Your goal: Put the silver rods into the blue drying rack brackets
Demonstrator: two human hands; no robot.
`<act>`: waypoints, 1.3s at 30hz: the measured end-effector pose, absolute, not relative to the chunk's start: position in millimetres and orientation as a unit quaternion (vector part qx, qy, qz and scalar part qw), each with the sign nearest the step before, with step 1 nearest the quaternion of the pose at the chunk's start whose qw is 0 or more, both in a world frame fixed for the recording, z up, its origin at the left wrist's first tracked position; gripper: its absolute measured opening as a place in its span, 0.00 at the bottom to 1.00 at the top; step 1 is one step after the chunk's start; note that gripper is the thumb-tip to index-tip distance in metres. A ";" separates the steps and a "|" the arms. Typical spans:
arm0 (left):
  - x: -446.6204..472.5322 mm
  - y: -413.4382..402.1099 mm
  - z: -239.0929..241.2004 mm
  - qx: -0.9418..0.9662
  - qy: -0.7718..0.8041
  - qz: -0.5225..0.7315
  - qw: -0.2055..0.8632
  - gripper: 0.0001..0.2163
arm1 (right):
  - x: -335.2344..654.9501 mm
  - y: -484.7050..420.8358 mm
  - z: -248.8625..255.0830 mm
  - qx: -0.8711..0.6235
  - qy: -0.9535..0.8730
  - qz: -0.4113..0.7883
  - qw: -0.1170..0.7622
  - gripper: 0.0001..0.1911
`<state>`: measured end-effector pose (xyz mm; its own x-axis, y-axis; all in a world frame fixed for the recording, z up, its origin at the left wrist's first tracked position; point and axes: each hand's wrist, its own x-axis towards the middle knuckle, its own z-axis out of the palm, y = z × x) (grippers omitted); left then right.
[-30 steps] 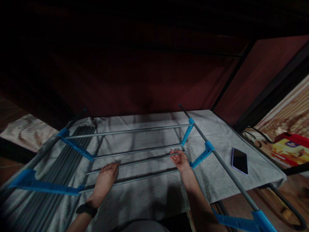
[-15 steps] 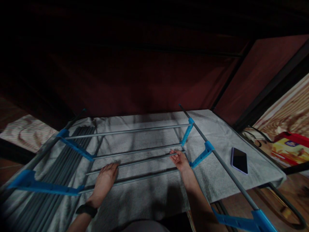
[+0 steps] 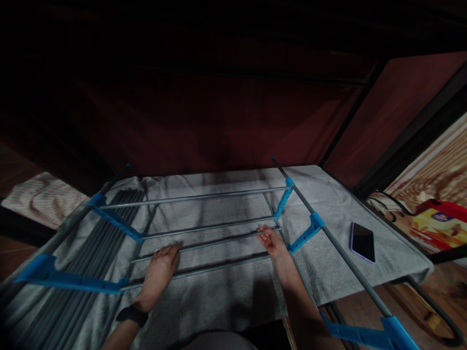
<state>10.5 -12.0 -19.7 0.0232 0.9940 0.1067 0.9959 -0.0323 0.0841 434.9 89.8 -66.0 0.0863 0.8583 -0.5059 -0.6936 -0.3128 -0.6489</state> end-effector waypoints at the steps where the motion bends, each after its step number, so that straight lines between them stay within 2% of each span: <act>1: 10.4 -11.8 -20.3 -0.716 -0.694 -0.071 0.007 0.21 | 435.2 90.1 -66.9 -0.456 -0.093 0.669 0.580 0.14; 10: 7.4 -12.5 -26.3 -0.726 -0.680 -0.100 0.027 0.20 | 436.5 94.2 -70.1 -0.453 -0.110 0.667 0.582 0.16; 20: 10.9 -14.1 -20.6 -0.727 -0.683 -0.065 0.028 0.21 | 434.2 91.4 -62.0 -0.462 -0.107 0.664 0.578 0.16; 26: 11.5 -11.8 -17.1 -0.723 -0.689 -0.054 0.000 0.22 | 435.1 91.8 -59.3 -0.464 -0.101 0.666 0.575 0.14; 39: 0.0 -5.2 -17.4 -0.724 -0.673 -0.130 -0.079 0.20 | 439.5 84.2 -71.3 -0.421 -0.147 0.663 0.601 0.14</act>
<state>0.0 -5.2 -17.4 0.0612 0.9947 0.0827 0.9535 -0.0828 0.2897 439.5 84.2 -71.3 0.0774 0.9212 -0.3813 -0.6729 -0.2339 -0.7018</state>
